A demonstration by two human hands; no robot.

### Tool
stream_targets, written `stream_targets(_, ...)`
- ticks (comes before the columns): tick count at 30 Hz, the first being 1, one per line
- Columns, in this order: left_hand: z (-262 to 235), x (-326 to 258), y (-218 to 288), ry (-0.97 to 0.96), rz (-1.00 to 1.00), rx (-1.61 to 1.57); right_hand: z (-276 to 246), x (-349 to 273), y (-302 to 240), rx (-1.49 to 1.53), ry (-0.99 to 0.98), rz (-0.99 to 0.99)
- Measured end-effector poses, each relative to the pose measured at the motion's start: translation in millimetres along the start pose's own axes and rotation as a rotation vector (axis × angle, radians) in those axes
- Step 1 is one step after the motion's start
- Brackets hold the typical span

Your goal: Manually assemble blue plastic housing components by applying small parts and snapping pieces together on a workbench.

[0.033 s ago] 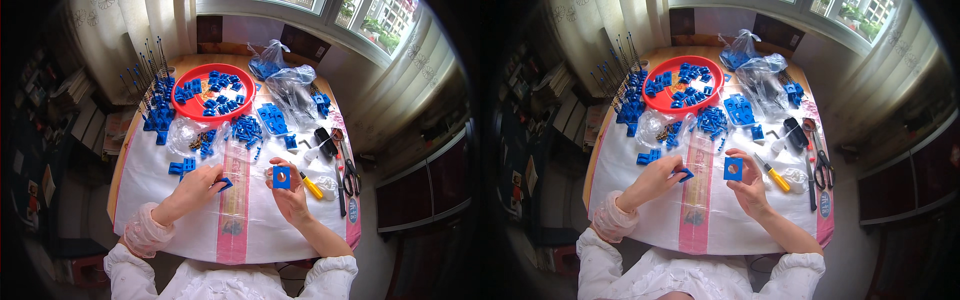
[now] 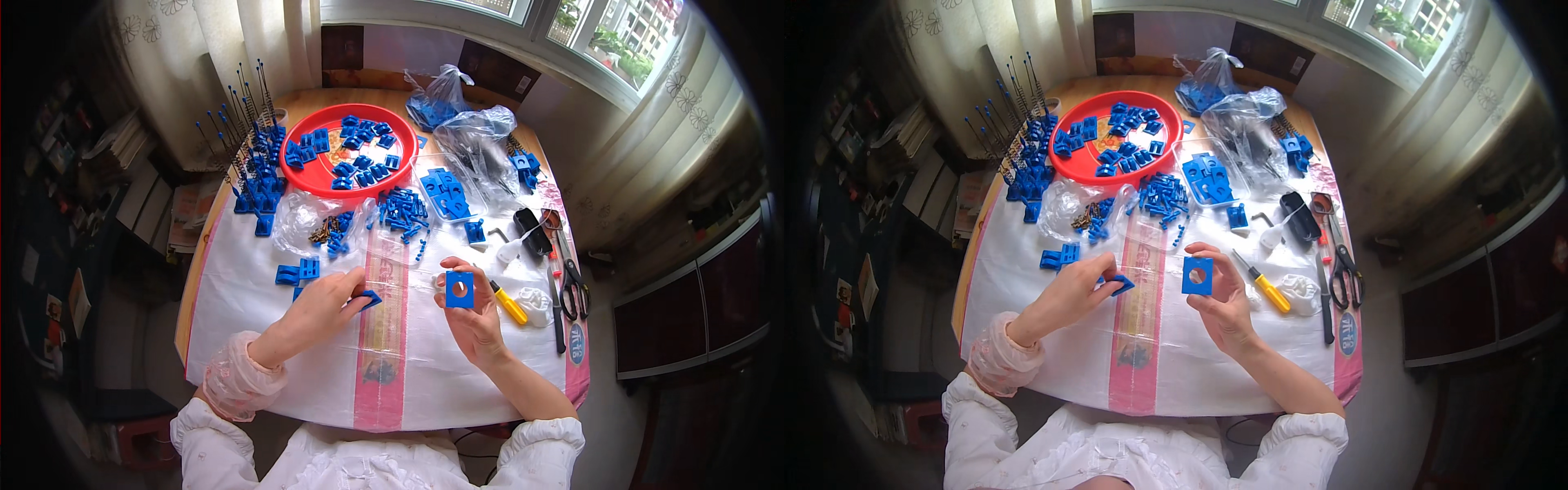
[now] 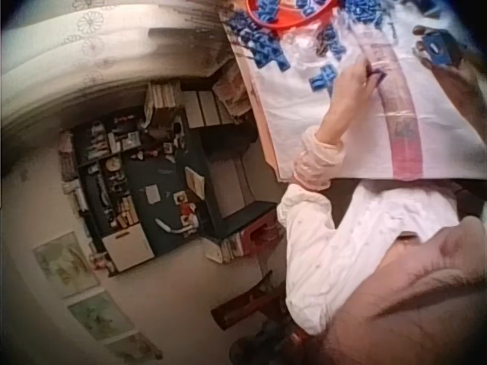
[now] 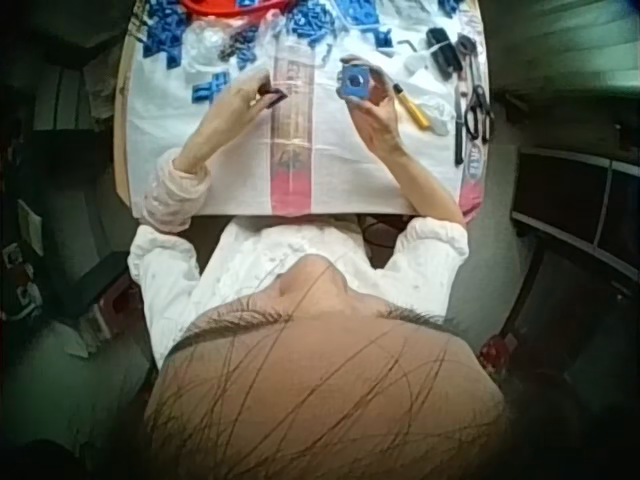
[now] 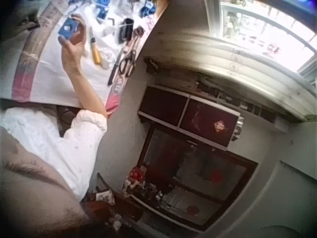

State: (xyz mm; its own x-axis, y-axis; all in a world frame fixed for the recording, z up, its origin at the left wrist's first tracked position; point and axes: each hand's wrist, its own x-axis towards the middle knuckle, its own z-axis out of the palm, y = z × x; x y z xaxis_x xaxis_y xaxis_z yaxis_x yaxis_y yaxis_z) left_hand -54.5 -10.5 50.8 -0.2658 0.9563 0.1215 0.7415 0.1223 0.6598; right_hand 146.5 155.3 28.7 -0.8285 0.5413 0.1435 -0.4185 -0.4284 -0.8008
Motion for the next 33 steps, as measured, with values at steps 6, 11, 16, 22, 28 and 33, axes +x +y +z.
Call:
stream_targets(6,25,-1,-12,-0.121,-0.186,-0.717,1,1,6,-0.107,0.0,-0.006)
stream_targets(11,31,1,-12,-0.183,-0.26,-1.094,1,0,8,-0.121,0.009,0.008)
stream_targets(16,23,1,3,-0.139,-0.389,-1.098,2,0,8,-0.09,0.015,0.025)
stream_targets(22,14,-1,14,-0.265,-0.598,-1.535,-2,0,9,-0.124,-0.009,0.005)
stream_targets(28,21,1,7,-0.311,-0.51,-1.565,3,1,6,-0.127,0.001,0.013)
stream_targets(33,7,25,19,-0.116,-0.271,-0.896,2,3,6,-0.308,-0.016,-0.108)
